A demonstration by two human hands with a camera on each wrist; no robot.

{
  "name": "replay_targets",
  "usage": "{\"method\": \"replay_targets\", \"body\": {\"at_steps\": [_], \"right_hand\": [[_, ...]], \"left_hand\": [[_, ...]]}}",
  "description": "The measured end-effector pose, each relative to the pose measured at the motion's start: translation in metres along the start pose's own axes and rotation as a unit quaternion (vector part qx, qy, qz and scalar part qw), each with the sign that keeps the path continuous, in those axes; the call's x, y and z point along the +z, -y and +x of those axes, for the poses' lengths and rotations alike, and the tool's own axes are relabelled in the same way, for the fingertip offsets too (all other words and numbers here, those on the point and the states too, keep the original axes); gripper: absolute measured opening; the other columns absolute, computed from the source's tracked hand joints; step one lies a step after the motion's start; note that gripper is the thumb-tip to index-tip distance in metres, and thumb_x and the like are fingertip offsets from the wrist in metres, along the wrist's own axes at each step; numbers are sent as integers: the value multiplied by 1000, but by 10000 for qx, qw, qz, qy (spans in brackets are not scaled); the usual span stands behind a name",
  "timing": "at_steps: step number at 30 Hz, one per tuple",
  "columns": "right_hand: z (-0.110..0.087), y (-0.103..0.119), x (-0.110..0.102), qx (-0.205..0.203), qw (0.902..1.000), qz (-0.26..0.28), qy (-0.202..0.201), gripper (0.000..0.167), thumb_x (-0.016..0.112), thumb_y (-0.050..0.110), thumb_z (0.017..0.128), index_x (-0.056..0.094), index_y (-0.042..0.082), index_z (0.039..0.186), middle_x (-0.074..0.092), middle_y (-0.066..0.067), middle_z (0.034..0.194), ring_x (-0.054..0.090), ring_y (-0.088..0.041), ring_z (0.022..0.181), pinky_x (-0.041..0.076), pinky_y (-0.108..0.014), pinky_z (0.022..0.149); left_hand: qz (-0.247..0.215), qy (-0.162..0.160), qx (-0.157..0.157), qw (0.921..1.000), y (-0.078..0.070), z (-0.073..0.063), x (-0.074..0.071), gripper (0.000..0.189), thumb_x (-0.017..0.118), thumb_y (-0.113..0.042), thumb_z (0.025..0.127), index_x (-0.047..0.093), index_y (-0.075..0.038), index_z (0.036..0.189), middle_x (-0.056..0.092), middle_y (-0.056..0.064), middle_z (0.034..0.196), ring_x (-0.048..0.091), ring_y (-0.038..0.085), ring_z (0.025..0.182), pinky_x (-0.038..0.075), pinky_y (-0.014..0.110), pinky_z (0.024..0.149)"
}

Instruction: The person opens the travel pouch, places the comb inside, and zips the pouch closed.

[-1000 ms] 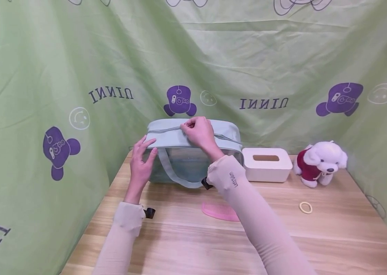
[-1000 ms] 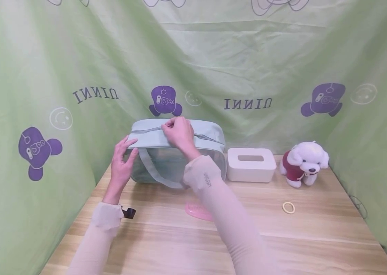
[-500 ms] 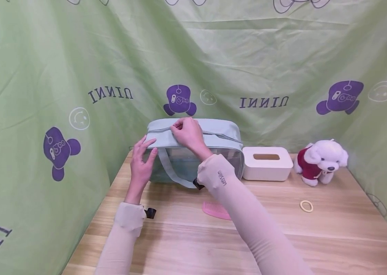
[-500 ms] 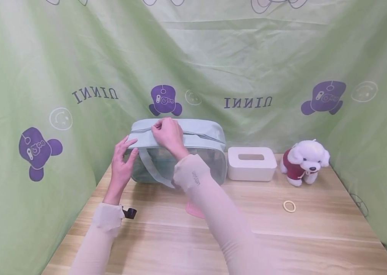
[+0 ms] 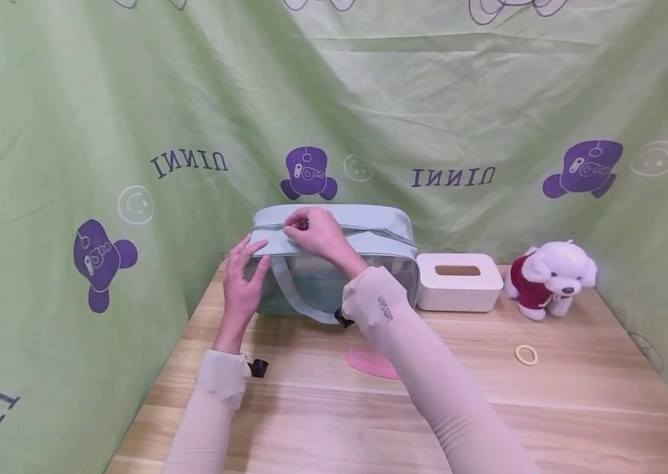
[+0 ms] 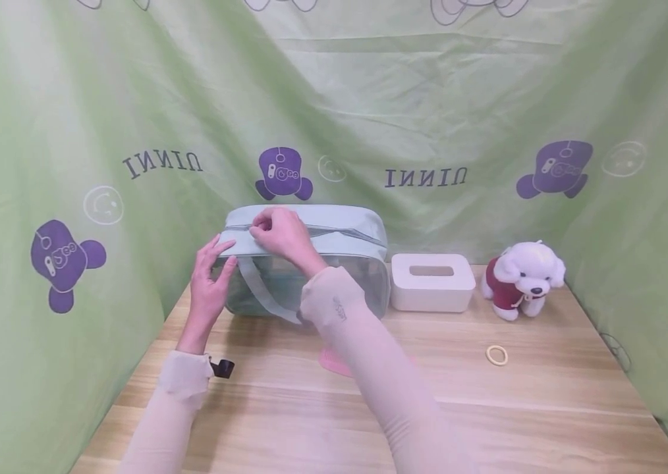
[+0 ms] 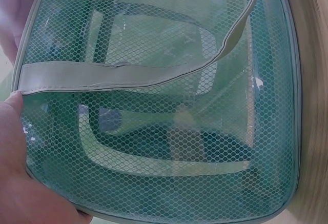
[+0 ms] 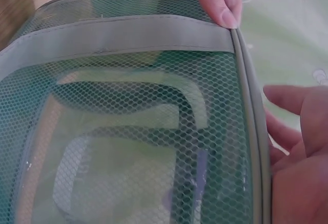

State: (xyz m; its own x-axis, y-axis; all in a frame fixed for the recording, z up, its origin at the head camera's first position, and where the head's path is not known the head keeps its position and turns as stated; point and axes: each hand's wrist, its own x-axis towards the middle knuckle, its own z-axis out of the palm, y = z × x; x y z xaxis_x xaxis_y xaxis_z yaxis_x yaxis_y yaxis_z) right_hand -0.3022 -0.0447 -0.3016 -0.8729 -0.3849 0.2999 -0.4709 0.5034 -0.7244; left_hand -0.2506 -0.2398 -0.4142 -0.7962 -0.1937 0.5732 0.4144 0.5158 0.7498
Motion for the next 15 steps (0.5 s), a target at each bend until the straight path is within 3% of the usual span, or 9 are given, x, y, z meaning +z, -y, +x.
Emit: {"method": "replay_targets", "body": {"at_steps": [4,11,15], "right_hand": [[-7,-2,-8,-67,9996,209,174,23,69,18,98,76,6,117,76,-7,105,68,-20,95,54,-29,90],[-15,-14,-27,77,9993,362,50,27,68,17,98,74,5,122,75,-10,109,68,-23,97,54,-33,87],[-20,-25,-42,184,9992,356,-10,27,67,18,99,74,6,122,74,-11,111,68,-25,100,55,-35,88]], "left_hand": [[-29,79,-49,10000,1,-1,0,34,68,-30,101,68,-26,135,45,1,161,38,30,151,28,65,119],[52,5,-21,10000,1,-2,-2,33,67,-30,102,69,-27,134,46,1,160,40,30,149,28,65,119],[132,117,19,9998,-3,1,-7,35,67,-30,101,68,-27,136,46,3,160,40,32,149,28,67,118]]}}
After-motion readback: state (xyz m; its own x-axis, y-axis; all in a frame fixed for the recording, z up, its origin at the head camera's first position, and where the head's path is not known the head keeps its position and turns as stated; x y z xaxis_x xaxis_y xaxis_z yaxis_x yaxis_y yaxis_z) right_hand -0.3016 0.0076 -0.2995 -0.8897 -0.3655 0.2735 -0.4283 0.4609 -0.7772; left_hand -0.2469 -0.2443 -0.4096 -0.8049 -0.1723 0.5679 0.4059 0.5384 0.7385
